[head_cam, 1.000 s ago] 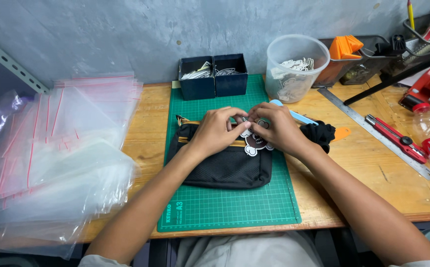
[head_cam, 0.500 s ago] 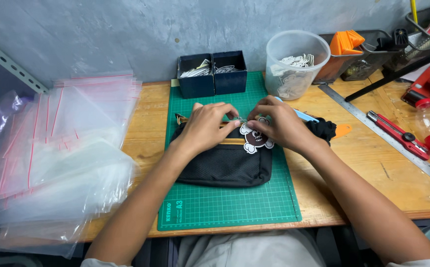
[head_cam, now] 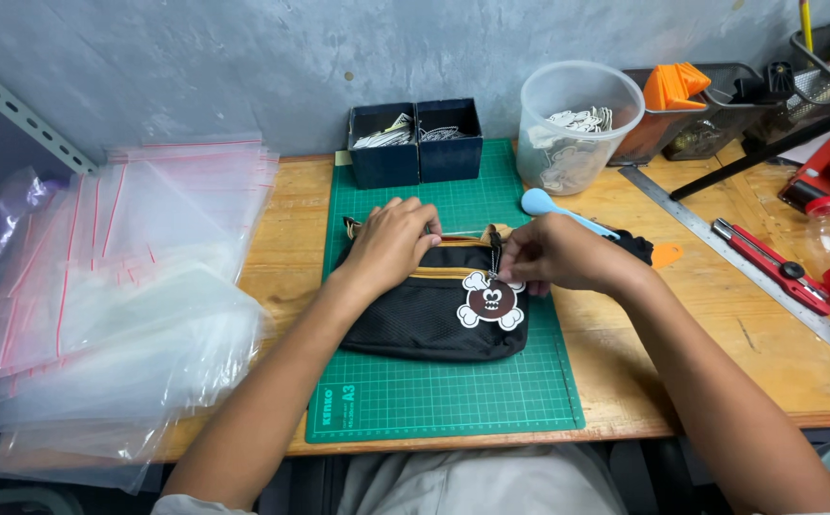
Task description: The person brushes a small black bag with a lint roller, attaches a keychain to the zipper, and places the bag inside a clear plastic sleeve before sealing it.
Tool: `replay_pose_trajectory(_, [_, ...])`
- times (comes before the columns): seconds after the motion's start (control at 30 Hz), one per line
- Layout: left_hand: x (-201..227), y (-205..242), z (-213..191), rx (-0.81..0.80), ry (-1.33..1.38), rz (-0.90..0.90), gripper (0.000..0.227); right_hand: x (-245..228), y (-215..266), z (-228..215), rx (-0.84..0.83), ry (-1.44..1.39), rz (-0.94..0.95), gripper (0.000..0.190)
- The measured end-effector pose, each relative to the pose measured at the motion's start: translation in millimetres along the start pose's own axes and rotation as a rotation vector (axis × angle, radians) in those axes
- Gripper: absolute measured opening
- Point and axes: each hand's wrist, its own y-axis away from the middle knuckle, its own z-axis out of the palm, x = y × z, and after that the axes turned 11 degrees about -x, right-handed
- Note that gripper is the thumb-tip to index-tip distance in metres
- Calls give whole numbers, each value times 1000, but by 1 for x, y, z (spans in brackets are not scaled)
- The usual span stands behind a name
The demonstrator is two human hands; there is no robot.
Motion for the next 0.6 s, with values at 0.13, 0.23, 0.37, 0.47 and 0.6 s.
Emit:
replay_pose_trajectory(0.13, [-1, 0, 0, 35, -11, 13, 9, -22, 14, -1, 37, 267, -24, 12])
replay_pose_trajectory(0.23, [6, 7, -16, 63, 9, 40, 14, -27, 19, -2, 26, 346, -55, 17])
replay_pose_trajectory(0.37, [11, 16, -38, 18, 48, 51, 16, -12, 8, -5, 227, 384, -273, 31])
replay_pose_trajectory(0.47, [8, 16, -40, -67, 21, 45, 13, 10, -12, -3, 287, 370, -314, 44])
replay_pose_trajectory(0.6, [8, 15, -31, -116, -38, 66, 8, 25, -34, 5, 316, 304, -348, 34])
